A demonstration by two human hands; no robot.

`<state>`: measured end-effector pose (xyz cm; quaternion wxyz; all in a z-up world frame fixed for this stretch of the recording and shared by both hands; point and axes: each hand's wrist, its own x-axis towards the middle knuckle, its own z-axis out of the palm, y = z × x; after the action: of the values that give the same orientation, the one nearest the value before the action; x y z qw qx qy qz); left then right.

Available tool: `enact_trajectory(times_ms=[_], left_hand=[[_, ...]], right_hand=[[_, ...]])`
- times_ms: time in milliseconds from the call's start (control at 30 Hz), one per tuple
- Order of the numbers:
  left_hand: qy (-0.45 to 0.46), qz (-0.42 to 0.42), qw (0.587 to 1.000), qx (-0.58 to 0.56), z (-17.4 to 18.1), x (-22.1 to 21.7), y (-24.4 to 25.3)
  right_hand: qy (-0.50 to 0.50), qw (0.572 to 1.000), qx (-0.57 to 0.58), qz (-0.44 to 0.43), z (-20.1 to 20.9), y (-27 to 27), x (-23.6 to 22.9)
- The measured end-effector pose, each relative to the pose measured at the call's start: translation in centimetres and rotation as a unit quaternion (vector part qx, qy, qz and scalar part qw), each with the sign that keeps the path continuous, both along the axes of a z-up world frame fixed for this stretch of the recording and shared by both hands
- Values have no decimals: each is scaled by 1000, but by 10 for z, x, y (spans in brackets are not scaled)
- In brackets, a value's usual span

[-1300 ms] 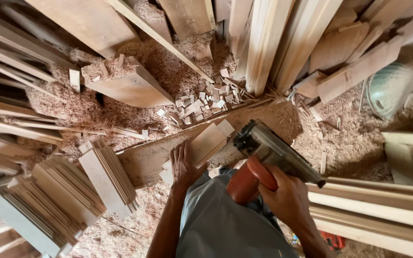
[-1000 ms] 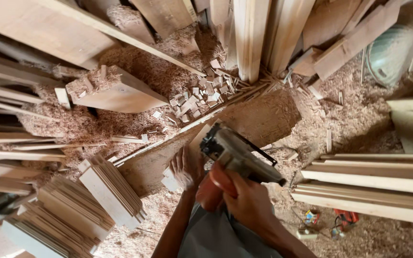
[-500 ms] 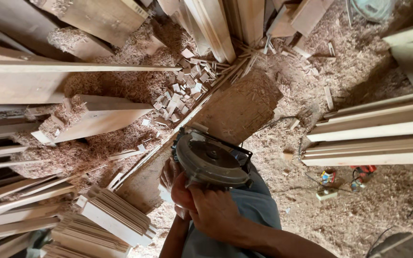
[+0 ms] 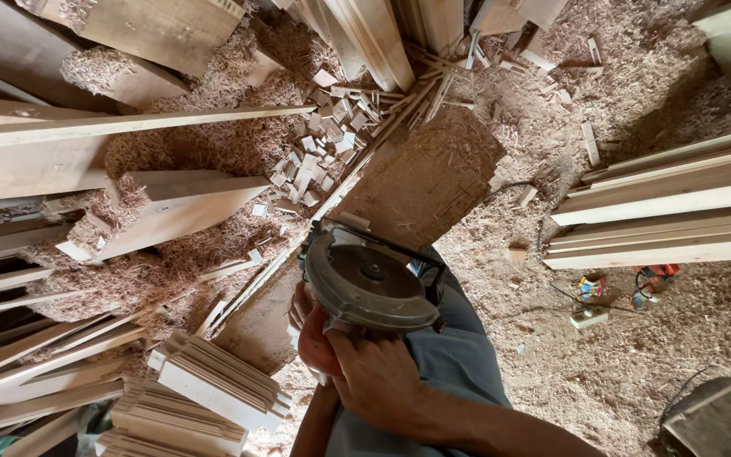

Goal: The person uses a circular saw to cut small wooden planks into shorter pieces. They repeatedly position the planks, cut them, and stack the resulting pieces on the floor.

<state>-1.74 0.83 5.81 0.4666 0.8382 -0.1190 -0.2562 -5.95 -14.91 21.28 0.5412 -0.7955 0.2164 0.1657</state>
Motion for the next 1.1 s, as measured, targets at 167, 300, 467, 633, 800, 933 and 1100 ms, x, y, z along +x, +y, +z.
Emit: enact_trajectory(times_ms=[167, 300, 467, 633, 800, 933, 1100], left_hand=[[11, 3, 1000, 5, -1, 2, 5], [14, 3, 1000, 7, 0, 2, 8], [13, 8, 1000, 10, -1, 5, 8], [6, 20, 1000, 14, -1, 9, 9], [1, 31, 999, 17, -3, 10, 9], [-3, 39, 999, 18, -4, 10, 9], [-8, 46, 999, 16, -5, 10, 10]], right_hand=[[4, 1000, 0, 1, 0, 1, 3], [2, 1000, -5, -4, 0, 2, 6], [-16, 1000, -14, -8, -1, 2, 10], [11, 1000, 19, 15, -1, -1, 18], [13, 999, 37, 34, 2, -6, 25], [18, 998, 39, 38, 3, -8, 30], [0, 998, 41, 42, 1, -6, 33]])
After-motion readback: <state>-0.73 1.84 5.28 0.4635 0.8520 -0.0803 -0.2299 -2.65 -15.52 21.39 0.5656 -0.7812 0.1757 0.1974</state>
